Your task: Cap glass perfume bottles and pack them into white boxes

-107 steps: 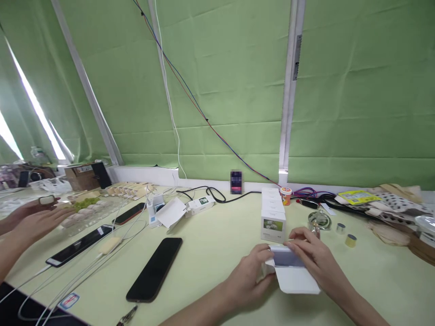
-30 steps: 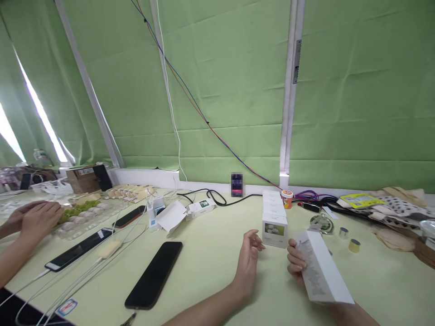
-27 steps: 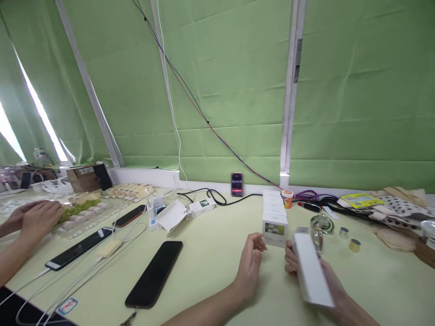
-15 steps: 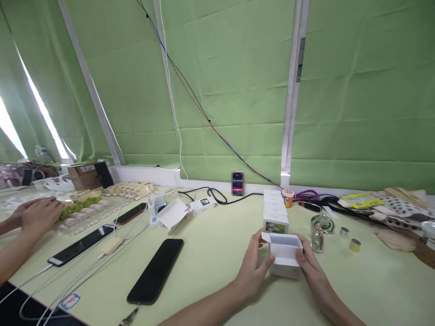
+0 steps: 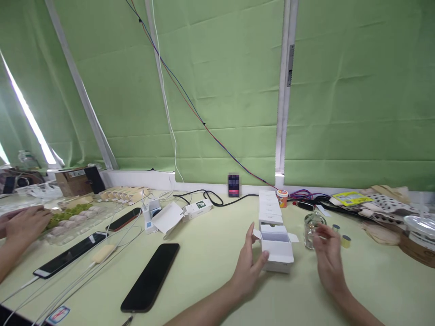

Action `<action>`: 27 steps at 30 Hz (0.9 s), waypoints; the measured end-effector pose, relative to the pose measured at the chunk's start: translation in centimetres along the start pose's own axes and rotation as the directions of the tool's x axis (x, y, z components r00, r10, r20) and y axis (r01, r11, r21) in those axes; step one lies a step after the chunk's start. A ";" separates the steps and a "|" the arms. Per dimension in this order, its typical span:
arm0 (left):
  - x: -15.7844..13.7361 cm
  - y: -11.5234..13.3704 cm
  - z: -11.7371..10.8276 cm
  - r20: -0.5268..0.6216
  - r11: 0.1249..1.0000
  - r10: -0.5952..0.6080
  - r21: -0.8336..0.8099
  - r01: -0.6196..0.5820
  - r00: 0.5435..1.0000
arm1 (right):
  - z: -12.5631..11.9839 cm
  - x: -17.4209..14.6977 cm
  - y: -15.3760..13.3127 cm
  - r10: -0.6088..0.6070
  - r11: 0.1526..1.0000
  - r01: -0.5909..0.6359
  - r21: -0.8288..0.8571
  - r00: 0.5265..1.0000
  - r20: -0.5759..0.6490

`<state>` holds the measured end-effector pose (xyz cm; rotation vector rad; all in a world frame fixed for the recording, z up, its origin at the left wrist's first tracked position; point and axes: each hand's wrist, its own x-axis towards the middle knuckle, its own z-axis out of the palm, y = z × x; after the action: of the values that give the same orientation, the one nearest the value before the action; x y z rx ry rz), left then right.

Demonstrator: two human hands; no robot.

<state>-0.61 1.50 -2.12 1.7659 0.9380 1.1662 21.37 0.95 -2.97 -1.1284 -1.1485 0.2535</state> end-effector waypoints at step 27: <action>3.3 0.2 11.8 0.323 0.969 -0.101 0.247 0.020 0.941 | -4.2 4.7 8.0 -0.008 0.969 0.125 -0.215 0.880 0.475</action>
<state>11.57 1.76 -3.77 2.0331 0.9491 0.7025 29.75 5.40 -6.50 -1.2743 -1.6866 0.3552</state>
